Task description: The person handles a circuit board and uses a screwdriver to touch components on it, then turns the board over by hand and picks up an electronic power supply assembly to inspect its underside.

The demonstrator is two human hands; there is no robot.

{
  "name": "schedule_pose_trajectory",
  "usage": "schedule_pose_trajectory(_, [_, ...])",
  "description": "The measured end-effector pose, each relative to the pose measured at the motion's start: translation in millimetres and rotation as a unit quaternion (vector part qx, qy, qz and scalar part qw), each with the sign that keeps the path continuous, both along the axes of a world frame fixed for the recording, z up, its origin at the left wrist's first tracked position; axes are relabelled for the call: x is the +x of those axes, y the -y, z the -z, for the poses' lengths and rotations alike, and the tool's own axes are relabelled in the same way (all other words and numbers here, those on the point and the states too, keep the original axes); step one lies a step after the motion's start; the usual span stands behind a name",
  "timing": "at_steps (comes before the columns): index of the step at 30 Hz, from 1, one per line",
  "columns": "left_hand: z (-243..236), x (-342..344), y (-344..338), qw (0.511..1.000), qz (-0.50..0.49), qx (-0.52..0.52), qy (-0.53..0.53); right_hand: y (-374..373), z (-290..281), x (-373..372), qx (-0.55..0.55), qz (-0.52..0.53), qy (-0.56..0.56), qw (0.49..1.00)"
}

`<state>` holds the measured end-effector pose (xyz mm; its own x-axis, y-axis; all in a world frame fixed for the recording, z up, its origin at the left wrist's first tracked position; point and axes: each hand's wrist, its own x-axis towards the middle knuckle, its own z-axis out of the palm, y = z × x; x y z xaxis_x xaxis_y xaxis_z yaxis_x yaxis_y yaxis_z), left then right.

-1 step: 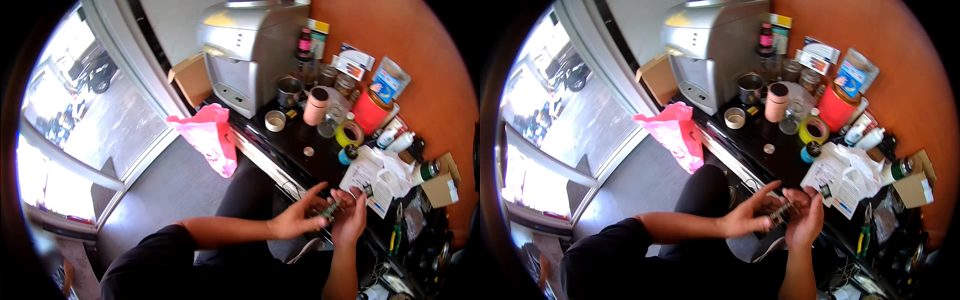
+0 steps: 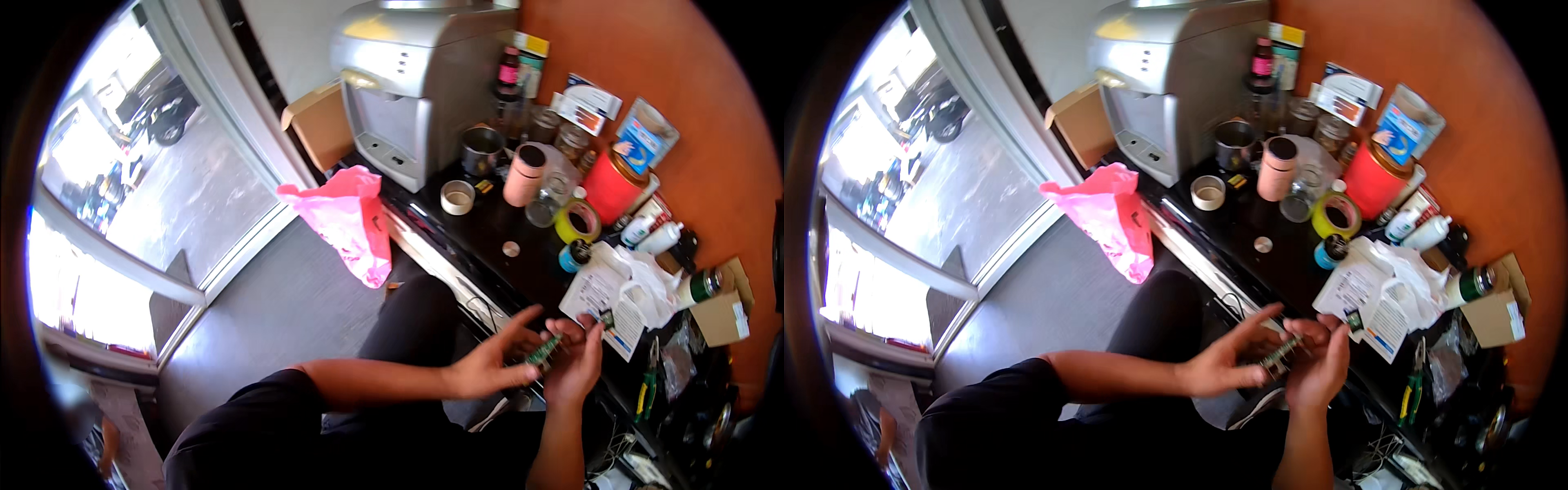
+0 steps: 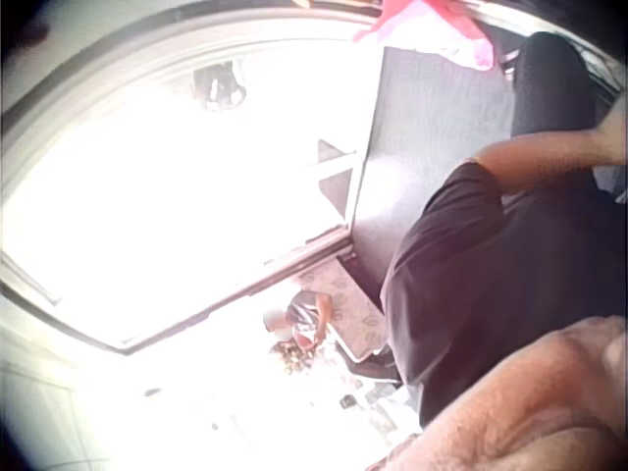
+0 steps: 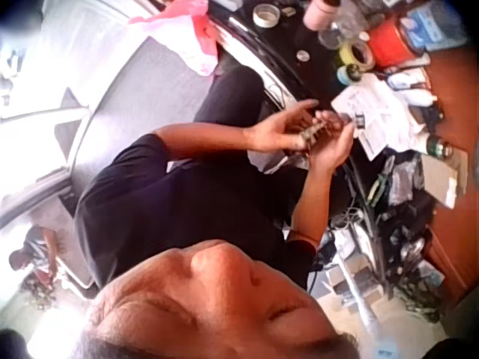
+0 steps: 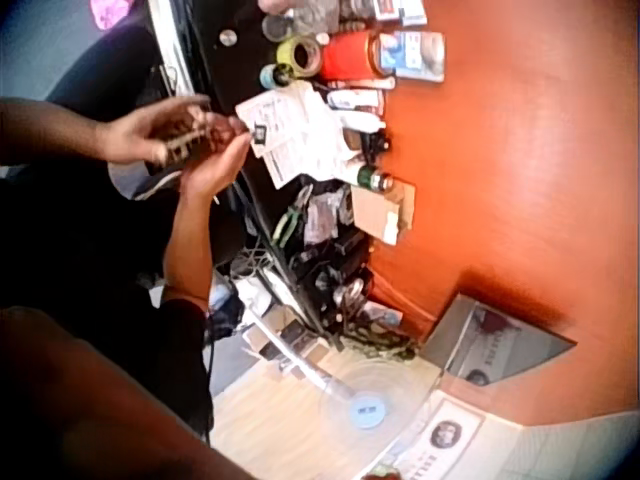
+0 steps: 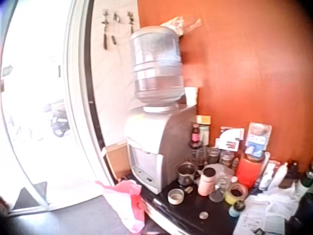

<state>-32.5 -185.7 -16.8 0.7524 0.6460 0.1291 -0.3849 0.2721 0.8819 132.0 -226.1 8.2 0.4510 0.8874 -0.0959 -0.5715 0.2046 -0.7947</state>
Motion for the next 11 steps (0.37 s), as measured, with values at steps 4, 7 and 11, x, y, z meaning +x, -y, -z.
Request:
schedule_pose_trajectory(4, [0.3, 6.2, 22.9, 0.991, -0.018, 0.116, -0.062, 4.7, 13.0, 10.5, 0.063, -0.037, -0.008, 0.997])
schedule_pose_trajectory(7, [-14.0, -4.8, 22.4, 0.966, -0.068, 0.218, -0.122, 7.4, 1.2, 21.0, 0.06, -0.03, 0.042, 0.997])
schedule_pose_trajectory(11, [-11.5, -42.0, -5.1, 0.944, -0.149, 0.287, -0.068, 35.1, 10.3, 50.5, 0.081, -0.087, 0.086, 0.989])
